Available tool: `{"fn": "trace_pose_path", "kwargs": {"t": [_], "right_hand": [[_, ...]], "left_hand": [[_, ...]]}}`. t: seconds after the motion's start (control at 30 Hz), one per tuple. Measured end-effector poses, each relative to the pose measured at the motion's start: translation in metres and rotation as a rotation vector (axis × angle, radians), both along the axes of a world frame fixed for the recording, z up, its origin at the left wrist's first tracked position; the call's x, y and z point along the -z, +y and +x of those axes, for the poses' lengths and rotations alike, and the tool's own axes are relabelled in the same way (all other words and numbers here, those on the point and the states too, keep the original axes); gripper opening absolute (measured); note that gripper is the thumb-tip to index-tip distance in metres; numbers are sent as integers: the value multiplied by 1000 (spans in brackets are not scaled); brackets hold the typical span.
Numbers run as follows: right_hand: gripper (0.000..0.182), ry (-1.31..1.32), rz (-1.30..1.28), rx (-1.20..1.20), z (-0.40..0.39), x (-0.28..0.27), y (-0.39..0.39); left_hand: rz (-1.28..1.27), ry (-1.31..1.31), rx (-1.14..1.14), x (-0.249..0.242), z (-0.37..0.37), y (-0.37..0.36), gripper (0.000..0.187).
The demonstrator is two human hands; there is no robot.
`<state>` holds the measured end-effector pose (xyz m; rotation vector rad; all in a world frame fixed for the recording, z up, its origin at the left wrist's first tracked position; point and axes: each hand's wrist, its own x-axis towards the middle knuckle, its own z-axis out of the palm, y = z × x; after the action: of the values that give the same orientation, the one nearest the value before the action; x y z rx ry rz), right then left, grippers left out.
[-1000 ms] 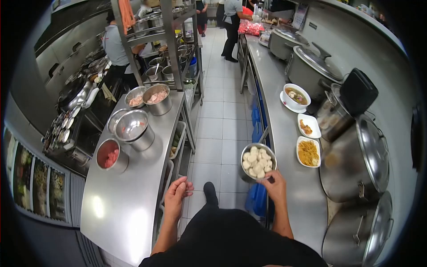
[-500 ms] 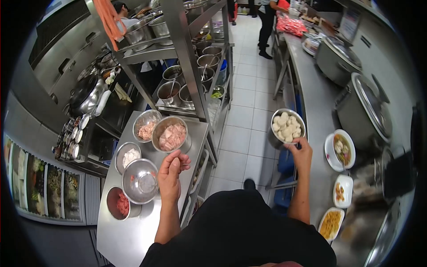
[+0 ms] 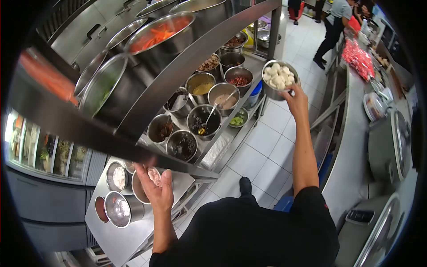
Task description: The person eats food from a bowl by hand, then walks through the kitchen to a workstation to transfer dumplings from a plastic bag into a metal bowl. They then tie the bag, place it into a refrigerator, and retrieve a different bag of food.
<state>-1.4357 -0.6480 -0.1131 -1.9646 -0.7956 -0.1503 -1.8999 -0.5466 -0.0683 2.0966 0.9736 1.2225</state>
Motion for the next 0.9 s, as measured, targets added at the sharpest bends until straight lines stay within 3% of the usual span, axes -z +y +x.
{"fn": "trace_pose_path", "kwargs": {"t": [0.13, 0.23, 0.27, 0.4, 0.47, 0.6, 0.7, 0.73, 0.83, 0.9], "right_hand": [[30, -73, -14, -63, 83, 14, 84], [32, -141, -68, -68, 113, 15, 132], [33, -8, -115, -111, 121, 12, 144], [35, -63, -137, -110, 136, 27, 189], [36, 0, -175, -72, 140, 42, 197], [37, -139, -101, -36, 137, 73, 201], [32, -196, -331, -40, 138, 65, 188], [32, -53, -380, -48, 134, 52, 182], [36, 56, -326, 77, 127, 30, 172], [40, 45, -335, 30, 135, 33, 171]], "left_hand": [[27, 25, -136, -7, 45, 3, 89], [-21, -155, -108, 0, 54, 3, 71], [-35, -93, -137, -1, 51, 0, 71], [-93, -62, -169, -4, 50, -3, 70], [-101, -67, -172, -1, 50, -1, 70], [-172, -43, -198, -6, 49, -5, 69], [-138, -97, -164, -1, 48, -1, 69], [-135, -81, -155, 2, 45, -1, 68], [-131, -75, -157, 3, 46, -1, 67], [-158, -65, -175, -1, 48, -4, 69]]}}
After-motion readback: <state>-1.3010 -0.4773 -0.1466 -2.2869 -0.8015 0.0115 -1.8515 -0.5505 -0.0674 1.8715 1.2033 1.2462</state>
